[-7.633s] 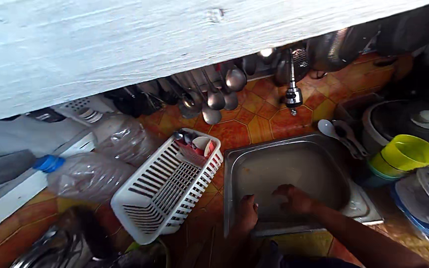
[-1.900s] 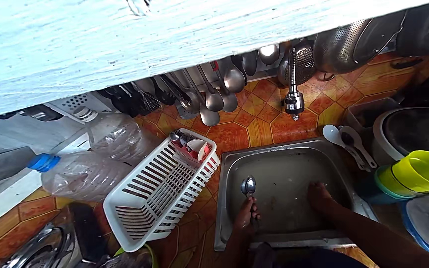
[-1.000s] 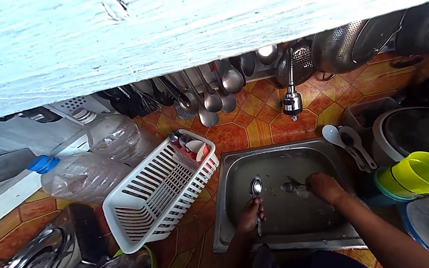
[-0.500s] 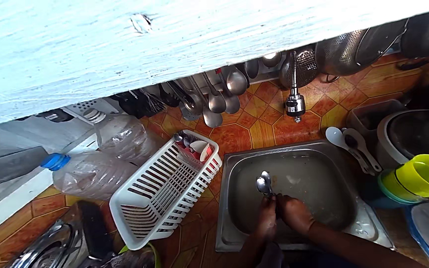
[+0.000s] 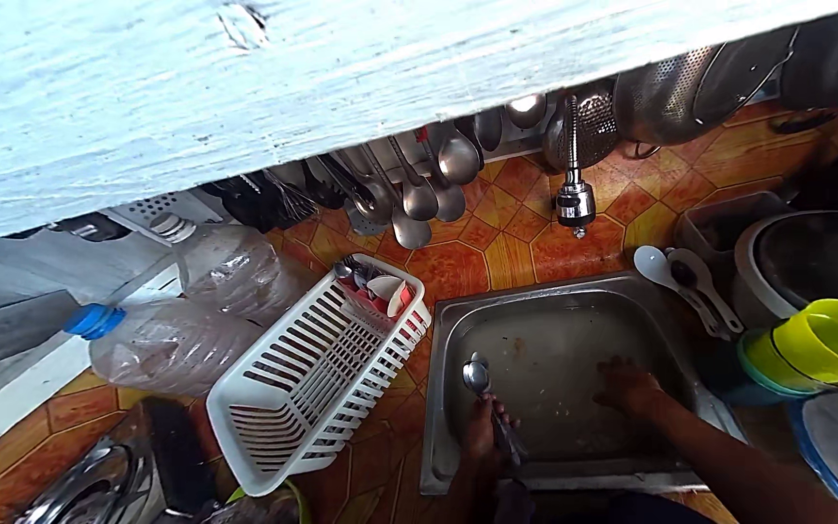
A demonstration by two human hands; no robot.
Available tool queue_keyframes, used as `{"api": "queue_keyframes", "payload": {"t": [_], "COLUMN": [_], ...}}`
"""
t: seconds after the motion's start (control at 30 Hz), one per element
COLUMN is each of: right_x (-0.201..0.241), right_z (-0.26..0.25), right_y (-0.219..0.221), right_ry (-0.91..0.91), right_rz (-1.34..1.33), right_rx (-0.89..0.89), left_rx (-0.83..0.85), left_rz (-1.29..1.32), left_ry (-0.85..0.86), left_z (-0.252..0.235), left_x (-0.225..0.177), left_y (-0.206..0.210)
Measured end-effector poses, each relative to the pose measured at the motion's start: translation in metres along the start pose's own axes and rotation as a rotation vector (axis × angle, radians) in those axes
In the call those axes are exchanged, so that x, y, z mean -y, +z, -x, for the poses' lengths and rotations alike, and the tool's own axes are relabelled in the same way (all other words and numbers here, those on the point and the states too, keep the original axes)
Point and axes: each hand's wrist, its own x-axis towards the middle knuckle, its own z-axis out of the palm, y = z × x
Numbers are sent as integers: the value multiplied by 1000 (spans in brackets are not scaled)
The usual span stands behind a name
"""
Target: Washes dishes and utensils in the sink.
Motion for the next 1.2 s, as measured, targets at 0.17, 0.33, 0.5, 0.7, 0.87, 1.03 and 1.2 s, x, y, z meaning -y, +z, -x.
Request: {"api": "queue_keyframes", "payload": {"t": [0.17,0.33,0.5,0.7,0.87,1.03,1.2], "right_x": [-3,14,7,-4,-10,-15,-22], "right_z": [-1,13,3,6,10,16,-4], "right_y": [36,54,50,41,26,2,17], "right_ry": [-48,-218,-240,-207,-83,-179,-105], "right_rz": [91,146,291,530,444,457,369], "right_rx": [120,175,187,248,341,428,445], "left_rx": [48,57,84,76,65,82,87], "left_rz": [86,88,137,112,72,79,61], "left_ry": [-9,-20,-32,-42,-51,-41,-54], "left_z": [-14,-16,-18,-18,-15,-20,-18], "left_x": [-2,-3,-3,-1,-4,0,-2], "left_y": [-9,-10,-12,-13,-11,-15,-14]}}
